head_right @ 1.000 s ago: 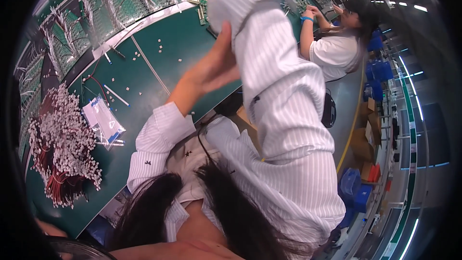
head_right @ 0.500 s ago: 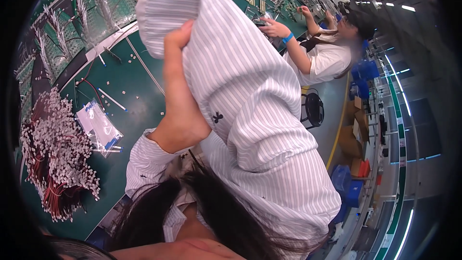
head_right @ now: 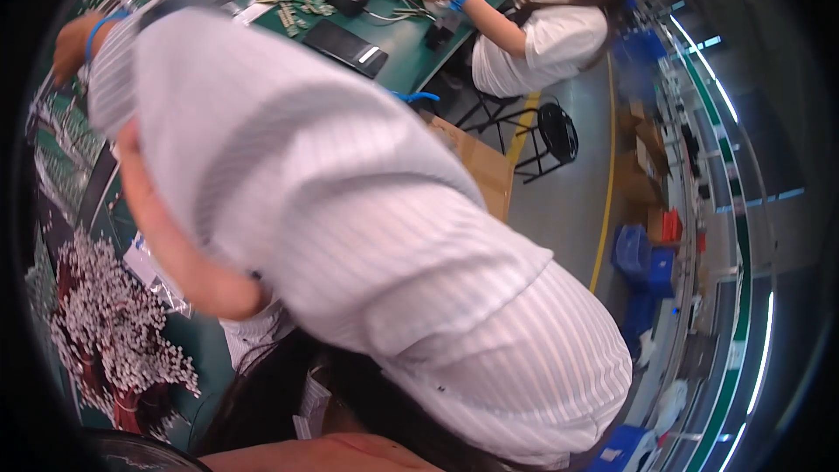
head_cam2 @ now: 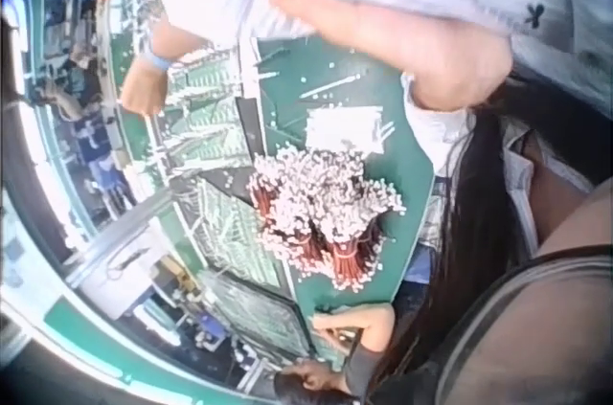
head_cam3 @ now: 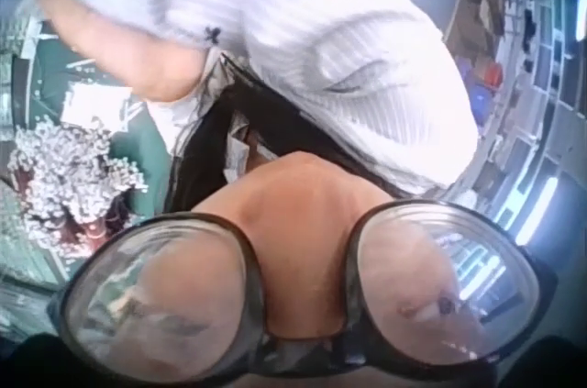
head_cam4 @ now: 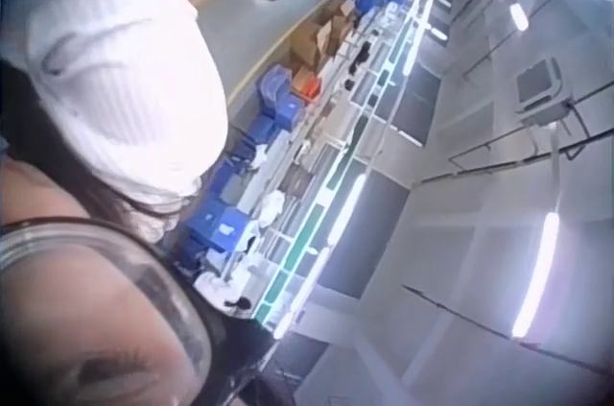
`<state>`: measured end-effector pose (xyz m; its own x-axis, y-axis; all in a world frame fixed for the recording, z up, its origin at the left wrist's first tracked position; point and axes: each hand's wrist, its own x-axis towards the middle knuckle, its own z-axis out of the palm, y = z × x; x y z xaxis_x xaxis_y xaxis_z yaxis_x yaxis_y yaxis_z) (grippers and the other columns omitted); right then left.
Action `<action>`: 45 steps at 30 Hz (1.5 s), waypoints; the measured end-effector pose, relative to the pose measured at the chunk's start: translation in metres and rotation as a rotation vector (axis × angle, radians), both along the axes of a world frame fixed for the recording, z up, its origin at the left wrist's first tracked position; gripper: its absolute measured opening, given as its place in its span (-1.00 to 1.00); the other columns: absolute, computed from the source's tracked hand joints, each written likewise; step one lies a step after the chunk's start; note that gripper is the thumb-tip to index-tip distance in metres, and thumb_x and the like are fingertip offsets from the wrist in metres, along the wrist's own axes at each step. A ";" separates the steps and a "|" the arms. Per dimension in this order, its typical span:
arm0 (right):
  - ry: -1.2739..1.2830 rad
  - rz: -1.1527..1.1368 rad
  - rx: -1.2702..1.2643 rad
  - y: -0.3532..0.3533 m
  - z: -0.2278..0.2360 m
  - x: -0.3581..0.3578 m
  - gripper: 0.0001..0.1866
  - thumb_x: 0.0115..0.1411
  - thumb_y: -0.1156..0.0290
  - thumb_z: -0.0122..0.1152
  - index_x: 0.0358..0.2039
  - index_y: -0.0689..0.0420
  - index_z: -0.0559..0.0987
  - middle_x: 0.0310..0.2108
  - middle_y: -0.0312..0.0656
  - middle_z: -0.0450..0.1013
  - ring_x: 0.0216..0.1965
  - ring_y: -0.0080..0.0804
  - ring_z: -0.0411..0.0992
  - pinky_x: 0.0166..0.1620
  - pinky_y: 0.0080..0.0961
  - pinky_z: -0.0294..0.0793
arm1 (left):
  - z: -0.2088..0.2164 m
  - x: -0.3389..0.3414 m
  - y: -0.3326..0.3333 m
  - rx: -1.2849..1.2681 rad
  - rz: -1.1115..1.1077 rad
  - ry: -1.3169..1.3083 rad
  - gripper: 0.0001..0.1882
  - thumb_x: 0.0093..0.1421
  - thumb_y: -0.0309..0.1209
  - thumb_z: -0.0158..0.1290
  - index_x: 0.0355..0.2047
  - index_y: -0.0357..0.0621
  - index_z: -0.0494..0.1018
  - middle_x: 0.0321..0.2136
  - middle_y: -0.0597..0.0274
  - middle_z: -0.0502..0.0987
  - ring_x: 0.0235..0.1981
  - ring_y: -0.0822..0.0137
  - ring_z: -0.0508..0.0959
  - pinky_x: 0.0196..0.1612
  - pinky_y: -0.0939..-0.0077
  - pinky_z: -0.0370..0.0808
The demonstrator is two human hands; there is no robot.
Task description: The person connects ribbon cables and wire connectors to circuit boards by hand and places the assembled boards onto the work surface.
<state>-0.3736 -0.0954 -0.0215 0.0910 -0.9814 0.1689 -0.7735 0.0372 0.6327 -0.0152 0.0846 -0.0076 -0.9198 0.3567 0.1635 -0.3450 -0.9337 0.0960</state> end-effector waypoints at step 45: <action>-0.220 0.172 -0.294 -0.058 -0.004 0.169 -0.88 -0.03 0.37 -0.01 -0.46 -0.02 0.49 -0.45 -0.25 0.47 -0.34 -0.23 0.46 -0.40 -0.32 0.46 | -0.005 0.033 0.037 -0.259 -0.160 -0.149 -0.44 0.18 -0.01 -0.30 0.07 -0.11 0.12 -0.01 0.27 0.24 0.05 0.35 0.19 0.16 0.44 -0.04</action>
